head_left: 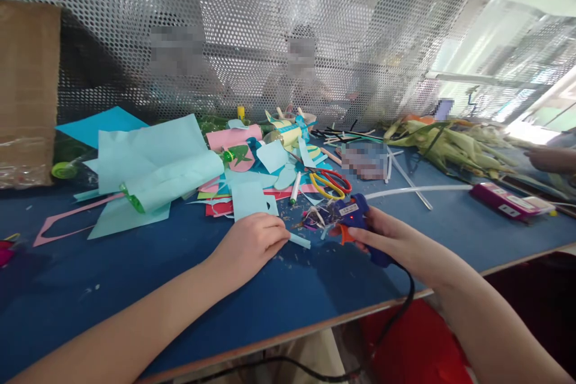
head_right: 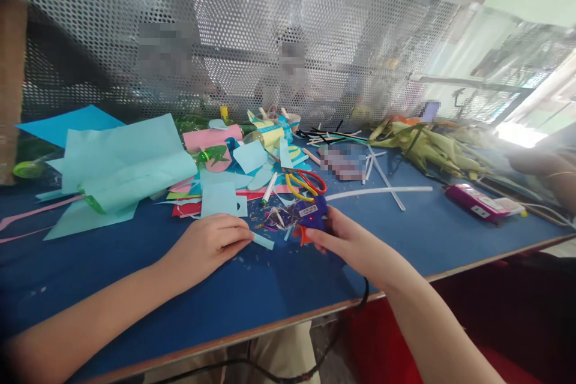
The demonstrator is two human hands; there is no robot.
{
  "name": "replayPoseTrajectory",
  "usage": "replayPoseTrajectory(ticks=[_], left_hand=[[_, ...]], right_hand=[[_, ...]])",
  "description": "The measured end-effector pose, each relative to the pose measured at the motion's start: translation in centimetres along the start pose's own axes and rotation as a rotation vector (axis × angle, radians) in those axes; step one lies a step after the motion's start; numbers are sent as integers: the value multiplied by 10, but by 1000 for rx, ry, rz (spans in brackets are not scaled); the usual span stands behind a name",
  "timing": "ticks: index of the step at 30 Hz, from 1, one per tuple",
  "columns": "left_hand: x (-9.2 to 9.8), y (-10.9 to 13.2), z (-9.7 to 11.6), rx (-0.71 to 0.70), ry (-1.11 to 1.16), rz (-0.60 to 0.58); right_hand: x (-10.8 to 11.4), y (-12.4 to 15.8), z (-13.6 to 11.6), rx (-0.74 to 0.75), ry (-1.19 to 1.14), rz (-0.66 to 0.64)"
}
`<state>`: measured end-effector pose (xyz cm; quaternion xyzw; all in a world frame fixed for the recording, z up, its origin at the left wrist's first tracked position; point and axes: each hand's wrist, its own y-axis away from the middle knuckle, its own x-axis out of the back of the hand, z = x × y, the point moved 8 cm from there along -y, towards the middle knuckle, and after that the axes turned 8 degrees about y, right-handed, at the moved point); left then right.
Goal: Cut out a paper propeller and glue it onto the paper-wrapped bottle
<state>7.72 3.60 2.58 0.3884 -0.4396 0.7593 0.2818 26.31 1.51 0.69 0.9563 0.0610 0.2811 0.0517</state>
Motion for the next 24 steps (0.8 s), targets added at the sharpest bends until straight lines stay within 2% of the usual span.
replayPoseTrajectory(ticks=[4, 9, 20, 24], left_hand=[[2, 0, 3, -26, -35, 18], [1, 2, 3, -15, -42, 4], [2, 7, 3, 8, -78, 3], [7, 7, 7, -30, -80, 44]], right_hand=[[1, -7, -10, 130, 192, -17], [3, -14, -15, 215, 333, 18], [-4, -15, -37, 210, 463, 31], [-6, -17, -40, 239, 497, 34]])
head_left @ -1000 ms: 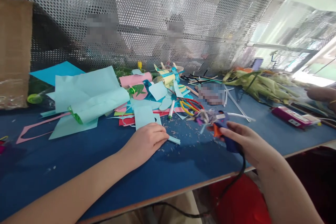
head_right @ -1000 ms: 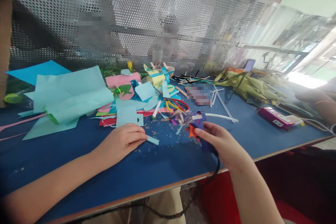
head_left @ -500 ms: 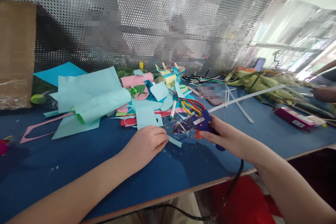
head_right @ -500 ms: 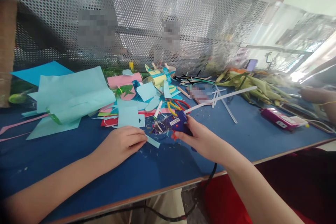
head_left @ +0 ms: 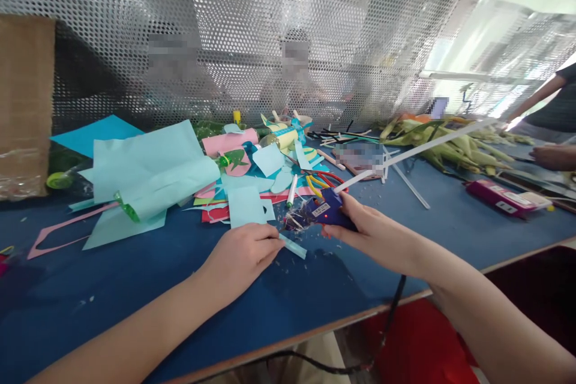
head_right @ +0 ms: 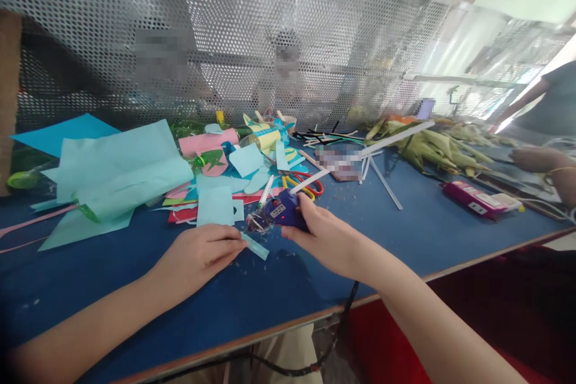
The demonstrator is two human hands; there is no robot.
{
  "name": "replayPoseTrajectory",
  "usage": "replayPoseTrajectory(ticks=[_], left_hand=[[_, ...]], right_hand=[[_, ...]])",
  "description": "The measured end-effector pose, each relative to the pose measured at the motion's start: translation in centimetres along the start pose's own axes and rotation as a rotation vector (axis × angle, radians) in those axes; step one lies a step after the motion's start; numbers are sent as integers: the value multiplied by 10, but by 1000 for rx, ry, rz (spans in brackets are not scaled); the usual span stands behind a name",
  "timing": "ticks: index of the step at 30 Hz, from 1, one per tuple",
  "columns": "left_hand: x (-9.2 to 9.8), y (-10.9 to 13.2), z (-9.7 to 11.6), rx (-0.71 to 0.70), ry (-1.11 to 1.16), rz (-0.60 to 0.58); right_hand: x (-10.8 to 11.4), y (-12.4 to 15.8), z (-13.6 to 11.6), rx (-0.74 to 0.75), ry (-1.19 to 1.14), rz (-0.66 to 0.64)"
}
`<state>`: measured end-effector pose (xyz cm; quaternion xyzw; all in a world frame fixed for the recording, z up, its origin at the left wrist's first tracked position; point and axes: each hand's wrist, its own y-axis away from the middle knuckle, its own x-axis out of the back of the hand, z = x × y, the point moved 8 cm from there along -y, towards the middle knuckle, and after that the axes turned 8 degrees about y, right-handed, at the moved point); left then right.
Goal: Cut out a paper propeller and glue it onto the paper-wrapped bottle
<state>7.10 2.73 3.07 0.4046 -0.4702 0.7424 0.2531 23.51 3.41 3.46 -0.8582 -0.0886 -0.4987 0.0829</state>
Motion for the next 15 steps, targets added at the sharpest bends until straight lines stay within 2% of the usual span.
replayPoseTrajectory(ticks=[4, 15], left_hand=[[3, -1, 2, -37, 4, 26], [6, -3, 4, -36, 9, 42]], right_hand=[[0, -2, -1, 19, 65, 15], [-3, -5, -8, 12, 74, -87]])
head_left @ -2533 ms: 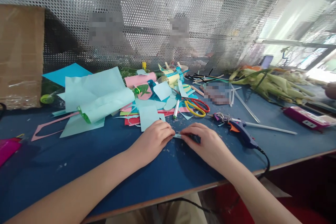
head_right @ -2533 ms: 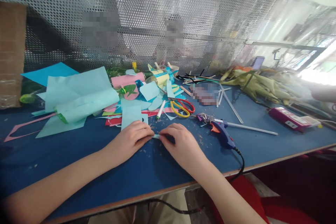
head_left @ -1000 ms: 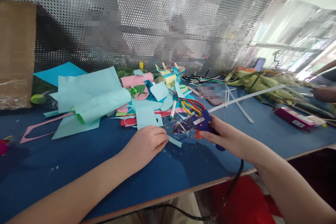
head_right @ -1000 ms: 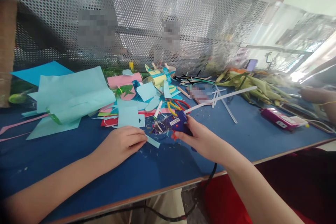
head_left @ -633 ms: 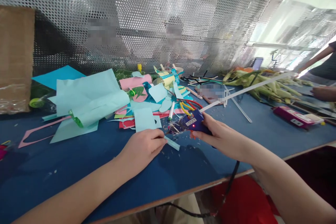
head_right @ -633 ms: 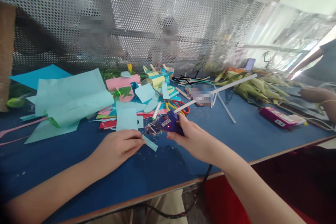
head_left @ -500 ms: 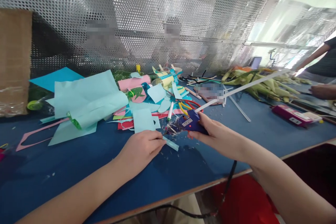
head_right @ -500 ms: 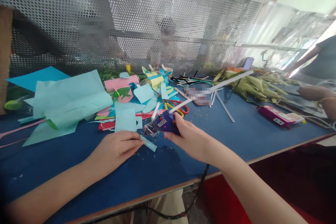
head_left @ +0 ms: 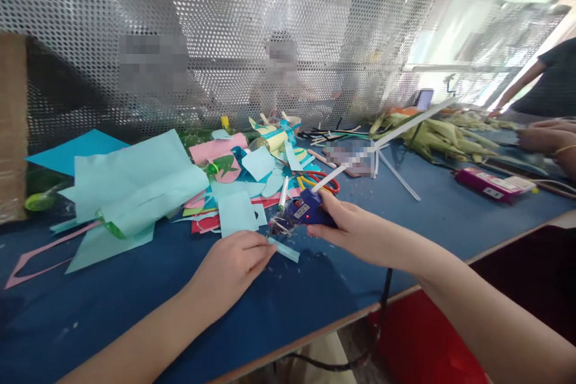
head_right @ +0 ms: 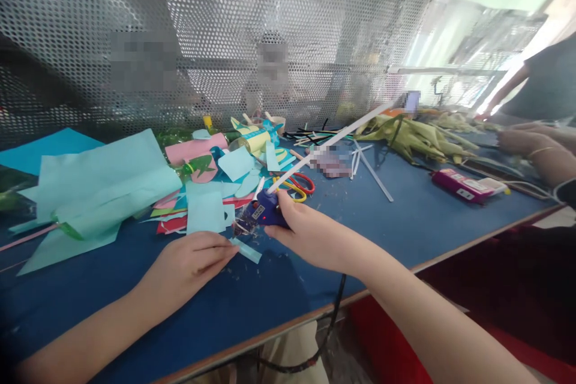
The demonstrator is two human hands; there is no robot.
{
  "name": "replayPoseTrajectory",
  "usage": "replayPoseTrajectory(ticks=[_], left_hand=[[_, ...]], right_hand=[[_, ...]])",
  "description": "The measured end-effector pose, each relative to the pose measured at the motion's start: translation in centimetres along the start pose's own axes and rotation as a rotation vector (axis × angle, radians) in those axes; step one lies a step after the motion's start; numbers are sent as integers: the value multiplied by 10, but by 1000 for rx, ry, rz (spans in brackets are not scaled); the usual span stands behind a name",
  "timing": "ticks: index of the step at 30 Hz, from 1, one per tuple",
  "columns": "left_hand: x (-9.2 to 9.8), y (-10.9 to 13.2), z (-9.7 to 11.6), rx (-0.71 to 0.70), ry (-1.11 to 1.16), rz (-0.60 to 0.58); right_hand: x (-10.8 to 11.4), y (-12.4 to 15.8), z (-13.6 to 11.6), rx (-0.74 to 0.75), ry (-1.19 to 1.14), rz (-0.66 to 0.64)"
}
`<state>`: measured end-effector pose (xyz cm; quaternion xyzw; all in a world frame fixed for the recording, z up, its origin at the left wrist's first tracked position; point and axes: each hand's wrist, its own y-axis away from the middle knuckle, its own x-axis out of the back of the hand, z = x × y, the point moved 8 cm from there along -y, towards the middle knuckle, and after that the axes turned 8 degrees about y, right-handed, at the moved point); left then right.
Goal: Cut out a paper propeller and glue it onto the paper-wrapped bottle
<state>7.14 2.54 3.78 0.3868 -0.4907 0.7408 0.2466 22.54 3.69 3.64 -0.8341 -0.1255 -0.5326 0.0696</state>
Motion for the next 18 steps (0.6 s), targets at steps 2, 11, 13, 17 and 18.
replayPoseTrajectory(ticks=[2, 11, 13, 17, 18], left_hand=[[2, -2, 2, -1, -10, 8], [2, -3, 2, -10, -24, 8], [1, -2, 0, -8, -20, -4], [0, 0, 0, -8, -29, -18], [0, 0, 0, -10, -32, -19]], right_hand=[[1, -1, -3, 15, 1, -17], [7, -1, -7, 30, 33, -27], [8, 0, -6, 22, 39, -31], [9, 4, -4, 2, 63, -48], [10, 5, -4, -2, 67, -52]])
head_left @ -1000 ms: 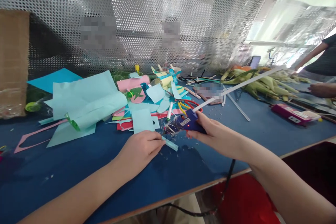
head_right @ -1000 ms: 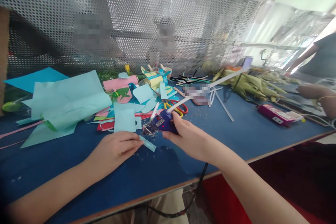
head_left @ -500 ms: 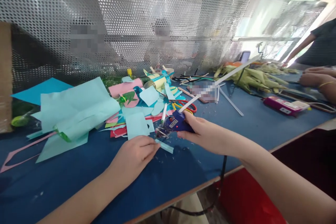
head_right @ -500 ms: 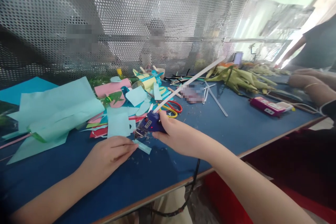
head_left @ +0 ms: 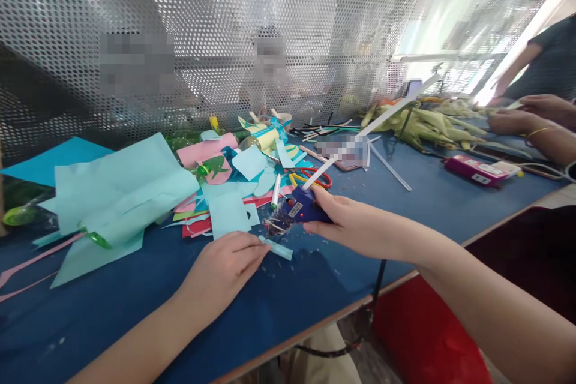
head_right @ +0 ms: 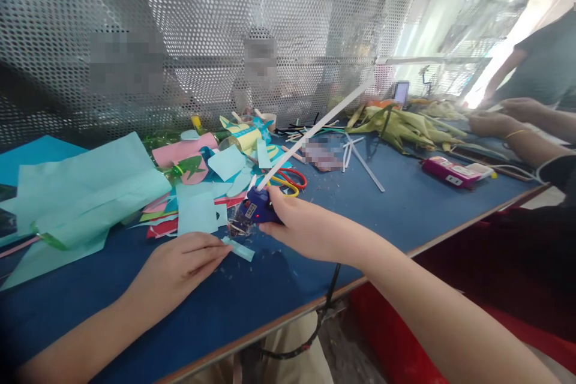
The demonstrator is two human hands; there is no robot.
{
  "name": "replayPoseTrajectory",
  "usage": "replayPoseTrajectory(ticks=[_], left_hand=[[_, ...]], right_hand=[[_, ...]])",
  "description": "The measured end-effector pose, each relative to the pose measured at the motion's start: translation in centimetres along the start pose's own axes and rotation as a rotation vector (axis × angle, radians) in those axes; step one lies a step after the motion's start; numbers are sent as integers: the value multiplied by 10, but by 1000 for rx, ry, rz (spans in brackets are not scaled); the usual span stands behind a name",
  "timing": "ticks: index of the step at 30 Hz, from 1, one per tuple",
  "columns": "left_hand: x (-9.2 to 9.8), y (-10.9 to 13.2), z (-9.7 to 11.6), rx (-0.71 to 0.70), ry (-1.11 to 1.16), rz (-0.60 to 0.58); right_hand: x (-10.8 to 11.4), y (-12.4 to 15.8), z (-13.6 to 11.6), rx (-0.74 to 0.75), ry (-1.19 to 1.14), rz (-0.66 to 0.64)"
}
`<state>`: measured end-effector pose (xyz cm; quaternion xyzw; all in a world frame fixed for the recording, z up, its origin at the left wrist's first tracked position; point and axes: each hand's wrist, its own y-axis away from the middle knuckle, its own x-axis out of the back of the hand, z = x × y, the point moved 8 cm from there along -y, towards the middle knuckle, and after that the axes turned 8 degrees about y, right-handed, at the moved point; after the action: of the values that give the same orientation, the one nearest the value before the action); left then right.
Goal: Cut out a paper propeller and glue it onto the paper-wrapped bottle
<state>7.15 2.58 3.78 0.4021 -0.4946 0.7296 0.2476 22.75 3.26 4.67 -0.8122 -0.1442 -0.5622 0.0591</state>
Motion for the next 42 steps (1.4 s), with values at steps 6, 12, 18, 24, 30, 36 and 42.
replayPoseTrajectory(ticks=[6, 12, 18, 24, 30, 36, 42], left_hand=[[0, -2, 1, 4, 16, -1], [2, -4, 1, 12, 5, 4], [2, -3, 2, 9, 9, 1], [0, -1, 0, 13, 26, -5], [-3, 2, -4, 37, 31, -33], [-4, 3, -4, 43, 52, -45], [-5, 3, -4, 38, 38, -51]], right_hand=[[3, 1, -4, 21, 4, 22], [2, 0, -8, 51, 10, 33], [5, 3, -9, 19, 67, 10], [5, 7, -10, 33, 96, -1], [6, 10, -6, 23, 109, 18], [8, 15, -7, 77, 126, 67], [4, 12, -8, 72, 145, 30]])
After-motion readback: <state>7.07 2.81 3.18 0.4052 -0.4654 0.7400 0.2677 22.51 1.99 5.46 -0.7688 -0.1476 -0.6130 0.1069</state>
